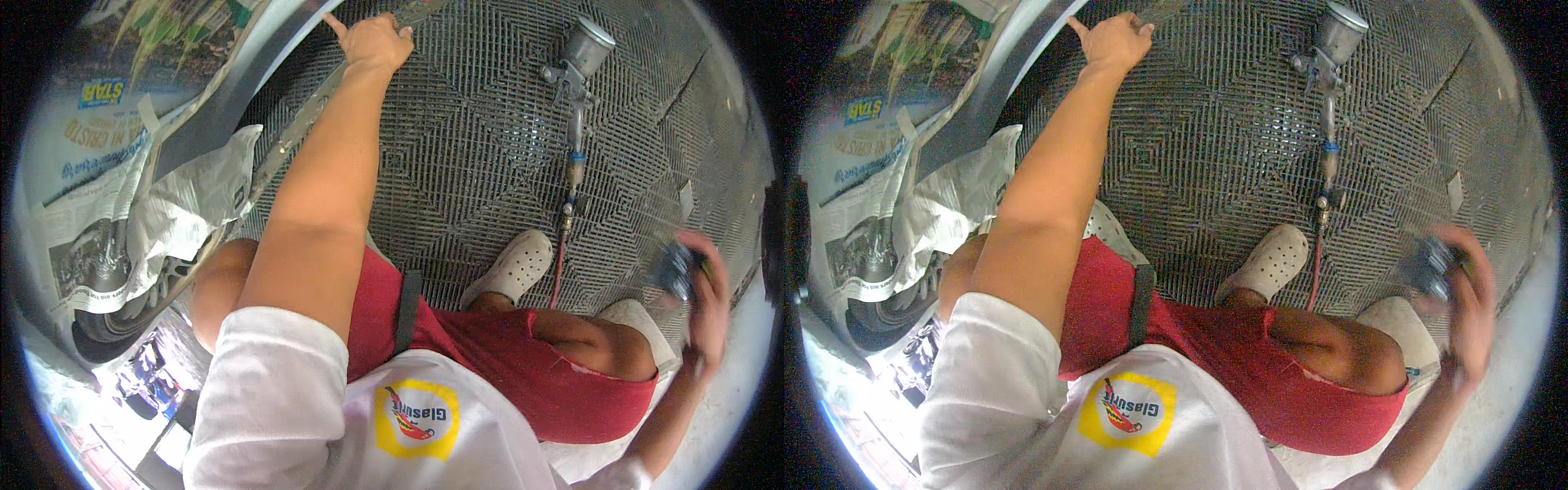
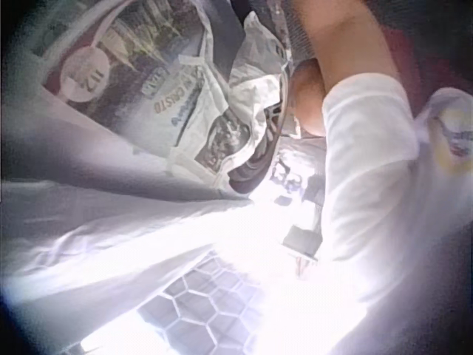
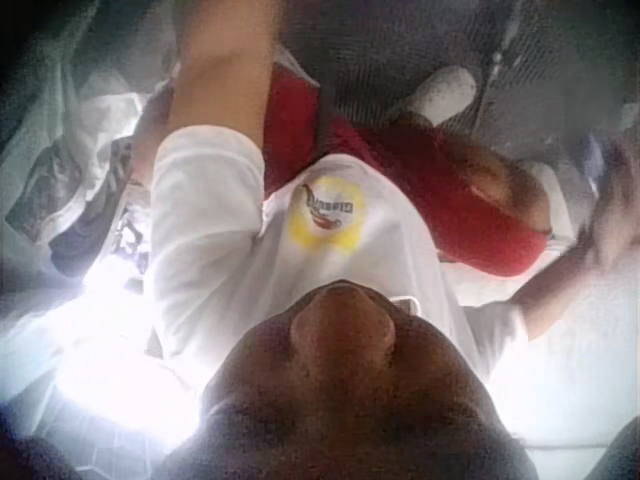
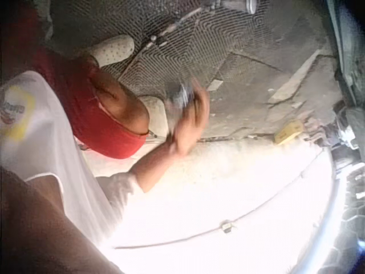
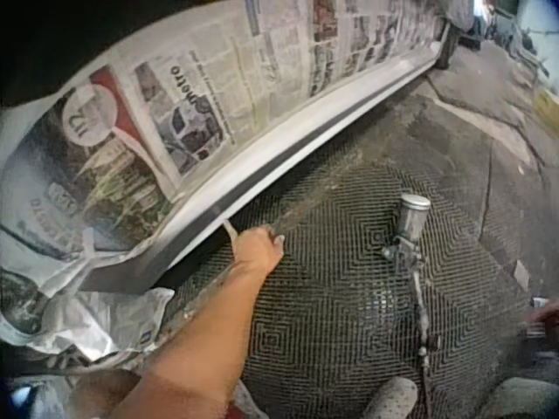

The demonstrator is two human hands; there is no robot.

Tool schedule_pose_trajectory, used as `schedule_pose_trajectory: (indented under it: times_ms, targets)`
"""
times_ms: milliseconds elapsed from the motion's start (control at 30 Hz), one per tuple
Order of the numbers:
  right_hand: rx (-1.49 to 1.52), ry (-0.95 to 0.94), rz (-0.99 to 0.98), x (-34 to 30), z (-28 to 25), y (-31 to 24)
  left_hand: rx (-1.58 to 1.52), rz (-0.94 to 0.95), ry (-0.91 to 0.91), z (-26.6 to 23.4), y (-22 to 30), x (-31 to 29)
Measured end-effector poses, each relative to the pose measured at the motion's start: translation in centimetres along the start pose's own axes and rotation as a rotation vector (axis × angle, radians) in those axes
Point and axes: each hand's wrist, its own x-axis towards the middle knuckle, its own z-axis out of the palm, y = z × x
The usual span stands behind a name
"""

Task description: The person sands a curved car part with a sanding block and then sprays it with a paint gun. They repeat this process multiple times, alternating between sanding and spraying different sections of the part.

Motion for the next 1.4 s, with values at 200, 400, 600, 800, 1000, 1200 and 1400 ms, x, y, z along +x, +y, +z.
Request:
schedule_pose_trajectory:
  times_ms: [200, 400, 600, 800, 1000, 1200, 1400]
  targets:
    - [0.229, -0.706, 0.177, 17.7, 19.3, -6.9, -0.434, -0.089, -0.073, -5.1, 0.2, -2.4]
    - [0.957, -0.340, 0.159, 25.5, 30.6, -5.7, -0.935, -0.012, -0.231, -2.4, -2.7, -2.4]
    - [1.527, -0.290, 0.107, 24.9, 36.7, -4.1, -1.166, 0.070, -0.446, 0.2, -5.6, -2.0]
    - [1.427, -0.428, -0.025, 25.7, 37.0, -3.1, -1.104, 0.139, -0.499, -1.0, -5.9, -2.2]
    - [1.324, -0.448, -0.089, 26.1, 37.0, -3.3, -1.089, 0.156, -0.528, -1.6, -6.1, -2.5]
    - [1.343, -0.424, -0.056, 26.6, 38.1, -4.0, -0.978, 0.169, -0.434, -1.6, -6.0, -2.5]
    - [1.118, -0.190, -0.021, 27.1, 39.4, -4.8, -0.859, 0.098, -0.398, -0.6, -5.1, -2.7]
